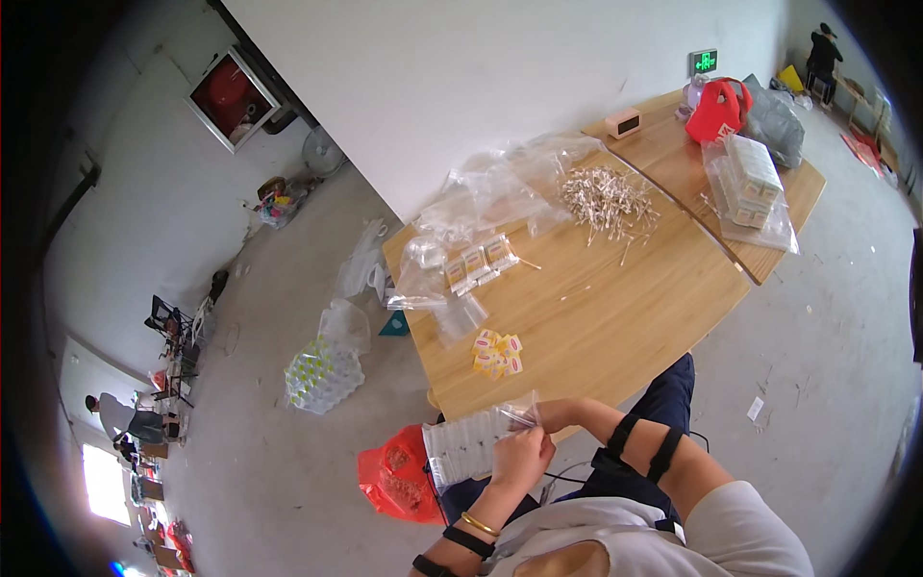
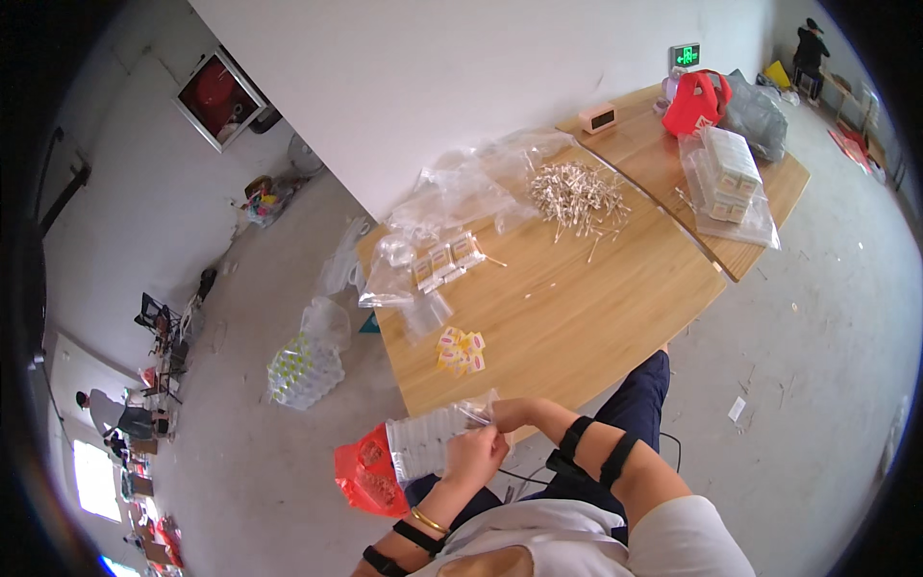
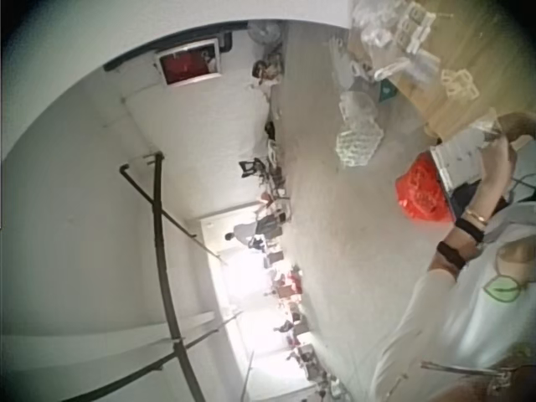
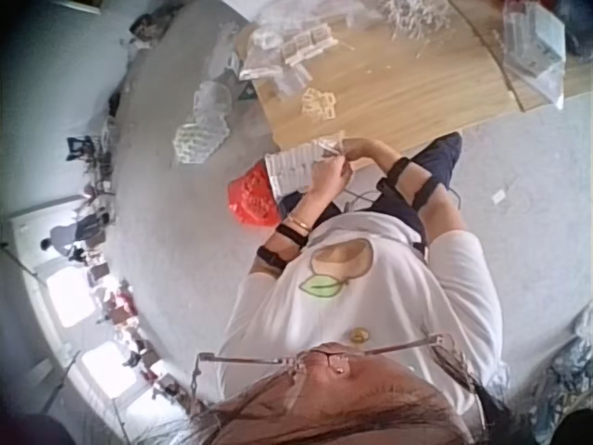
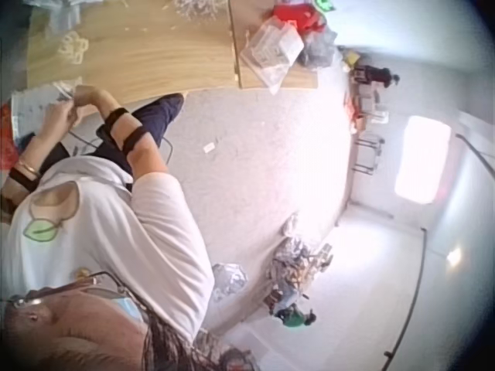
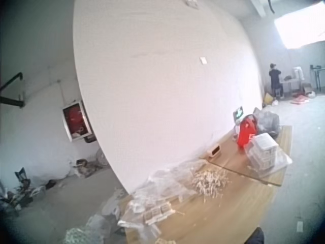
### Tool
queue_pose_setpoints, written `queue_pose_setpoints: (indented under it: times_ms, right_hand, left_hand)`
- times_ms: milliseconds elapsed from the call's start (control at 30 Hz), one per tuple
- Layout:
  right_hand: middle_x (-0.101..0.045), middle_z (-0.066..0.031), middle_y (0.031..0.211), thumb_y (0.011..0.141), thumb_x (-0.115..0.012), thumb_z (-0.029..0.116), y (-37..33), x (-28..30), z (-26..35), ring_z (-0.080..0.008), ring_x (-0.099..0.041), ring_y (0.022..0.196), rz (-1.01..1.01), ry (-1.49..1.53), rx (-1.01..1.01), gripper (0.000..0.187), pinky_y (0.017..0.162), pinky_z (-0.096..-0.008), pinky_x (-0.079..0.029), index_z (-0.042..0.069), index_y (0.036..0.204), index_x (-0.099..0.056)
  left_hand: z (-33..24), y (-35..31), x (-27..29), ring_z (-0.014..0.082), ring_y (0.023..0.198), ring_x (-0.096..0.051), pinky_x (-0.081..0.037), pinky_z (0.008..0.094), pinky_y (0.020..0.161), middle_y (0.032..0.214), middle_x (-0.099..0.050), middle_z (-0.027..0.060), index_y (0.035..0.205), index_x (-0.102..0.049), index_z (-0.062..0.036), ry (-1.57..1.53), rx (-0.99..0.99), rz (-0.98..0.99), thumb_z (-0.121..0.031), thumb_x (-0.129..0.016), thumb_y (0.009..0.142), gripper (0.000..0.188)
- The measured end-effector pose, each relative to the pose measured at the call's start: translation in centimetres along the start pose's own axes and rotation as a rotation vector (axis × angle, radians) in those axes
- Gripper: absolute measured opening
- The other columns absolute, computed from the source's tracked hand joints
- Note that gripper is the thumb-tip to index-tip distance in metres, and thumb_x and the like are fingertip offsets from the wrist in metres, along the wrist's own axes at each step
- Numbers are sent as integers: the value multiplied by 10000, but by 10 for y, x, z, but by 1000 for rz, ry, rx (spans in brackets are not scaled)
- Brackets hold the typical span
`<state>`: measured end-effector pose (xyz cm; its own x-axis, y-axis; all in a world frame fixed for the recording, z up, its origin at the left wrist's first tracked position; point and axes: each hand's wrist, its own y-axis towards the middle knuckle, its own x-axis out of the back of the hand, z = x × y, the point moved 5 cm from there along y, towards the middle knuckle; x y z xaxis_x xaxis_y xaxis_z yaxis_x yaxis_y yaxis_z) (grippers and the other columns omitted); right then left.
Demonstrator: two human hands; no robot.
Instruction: The person is packaging small white rectangular items into clear plastic bags and then placing them into a larger container.
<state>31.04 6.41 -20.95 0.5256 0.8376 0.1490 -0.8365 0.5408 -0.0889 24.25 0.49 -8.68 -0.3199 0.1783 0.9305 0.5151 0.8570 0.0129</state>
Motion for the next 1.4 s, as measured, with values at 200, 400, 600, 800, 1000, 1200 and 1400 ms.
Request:
queue_pose_setpoints:
  times_ms: [200,400,600,800,1000,1200,1400]
  right_hand:
    - [-672,-196,926,873,-560,304,-35,0,134,-366,-643,839,-222,-373,-110,284,748,-431,-499,60,979,-661]
    - [-653,-210,847,930,-451,398,-53,19,230,-386,-642,834,-320,-801,-314,434,751,-470,-496,-2,895,-617]
    - [-670,-193,839,839,-586,368,-13,24,182,-370,-653,840,-72,-833,-331,378,730,-468,-497,9,953,-625]
    - [-679,-180,859,818,-628,310,8,9,207,-330,-666,860,-129,-897,-466,316,699,-430,-513,24,951,-632]
    - [-675,-116,820,829,-634,360,-17,35,255,-323,-659,807,-684,-945,-73,311,690,-435,-511,59,902,-611]
    - [-660,-145,839,820,-659,316,-35,53,247,-345,-650,787,-680,-942,-360,360,686,-448,-502,63,1033,-517]
    - [-665,-130,849,807,-637,328,-30,58,221,-346,-648,812,-785,-907,-388,301,700,-446,-505,78,961,-569]
  left_hand:
    - [21,-4,73,184,530,-567,-449,309,500,587,-554,61,697,-533,-48,-540,100,-260,-186,-584,879,234]
    - [41,1,125,33,559,-474,-389,210,497,648,-537,-31,729,-503,-69,-1035,192,-284,-167,-490,976,266]
    - [80,10,108,77,553,-591,-414,214,476,620,-612,14,730,-525,-32,-816,252,-171,-194,-518,963,285]
    - [112,7,107,107,501,-584,-430,242,453,583,-591,42,731,-518,-16,-762,308,-250,-204,-543,946,287]
    - [132,5,129,95,471,-548,-427,243,436,571,-581,41,733,-521,-27,-666,216,-427,-199,-582,937,273]
    - [116,3,151,99,481,-569,-446,250,468,557,-586,37,706,-551,-14,-552,266,-412,-189,-653,889,273]
    - [73,-3,171,237,561,-633,-475,358,540,616,-635,74,759,-596,-70,-43,166,-406,-197,-720,782,179]
